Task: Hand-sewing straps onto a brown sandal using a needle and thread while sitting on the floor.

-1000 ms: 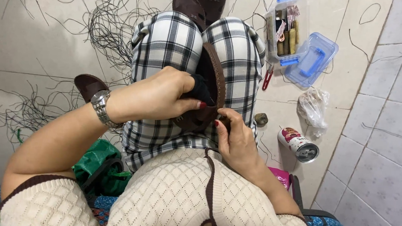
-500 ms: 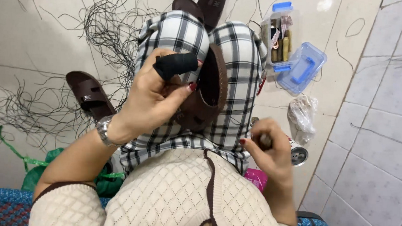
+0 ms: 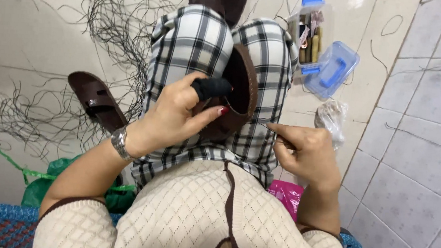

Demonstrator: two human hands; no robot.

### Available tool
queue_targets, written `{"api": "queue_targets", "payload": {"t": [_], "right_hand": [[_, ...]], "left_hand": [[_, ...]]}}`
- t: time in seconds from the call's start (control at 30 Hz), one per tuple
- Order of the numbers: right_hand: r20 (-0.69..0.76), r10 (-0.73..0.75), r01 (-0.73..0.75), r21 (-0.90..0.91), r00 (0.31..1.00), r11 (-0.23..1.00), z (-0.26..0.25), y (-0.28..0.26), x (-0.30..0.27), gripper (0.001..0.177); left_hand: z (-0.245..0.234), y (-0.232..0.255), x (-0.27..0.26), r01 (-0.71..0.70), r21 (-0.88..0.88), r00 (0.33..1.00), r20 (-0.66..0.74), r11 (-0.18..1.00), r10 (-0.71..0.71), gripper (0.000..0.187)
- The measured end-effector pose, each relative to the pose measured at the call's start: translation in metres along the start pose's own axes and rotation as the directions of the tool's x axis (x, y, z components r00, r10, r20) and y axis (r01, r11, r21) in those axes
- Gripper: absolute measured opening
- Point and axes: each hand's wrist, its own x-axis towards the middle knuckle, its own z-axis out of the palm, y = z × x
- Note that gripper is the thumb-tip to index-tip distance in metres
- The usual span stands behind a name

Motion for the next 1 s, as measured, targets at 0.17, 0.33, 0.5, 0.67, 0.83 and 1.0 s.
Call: {"api": "queue_targets", "payload": {"t": [0.17, 0.33, 0.5, 0.67, 0.83, 1.0], "right_hand": [[-0.18, 0.003, -0.068, -0.354, 0.984, 0.933, 0.036, 0.0, 0.011, 0.034], [-0.747, 0.126, 0.174, 0.309, 0.652, 0.935, 0.04, 0.076, -0.04, 0.057], [-0.819, 0.568, 0.077, 0.563, -0.083, 0.823, -0.107, 0.149, -0.151, 0.008], [-0.967, 0.101, -0.261, 0.163, -0.235, 0.951, -0.073, 0.184, -0.152, 0.015], [-0.375, 0.129, -0.044, 0.228, 0.918, 0.973, 0.054, 0.036, -0.01, 0.048], [-0.488, 0.008, 0.032, 0.073, 0.873, 0.997, 0.071, 0.023, 0.009, 0.006]], "left_hand": [[0.004, 0.004, -0.004, 0.032, 0.133, 0.999, -0.009, 0.991, -0.031, 0.021], [-0.002, -0.051, -0.02, -0.062, 0.703, 0.962, -0.146, 0.708, 0.229, 0.024], [-0.111, -0.06, -0.045, 0.214, 0.907, 0.934, -0.299, 0.363, 0.197, 0.018], [-0.065, -0.029, -0.025, 0.063, 0.773, 0.951, -0.238, 0.631, 0.198, 0.022], [-0.025, 0.027, 0.009, -0.035, 0.373, 0.961, 0.266, 0.927, -0.07, 0.031], [-0.033, 0.026, 0.01, 0.282, 0.595, 0.774, 0.323, 0.753, -0.545, 0.029]]}}
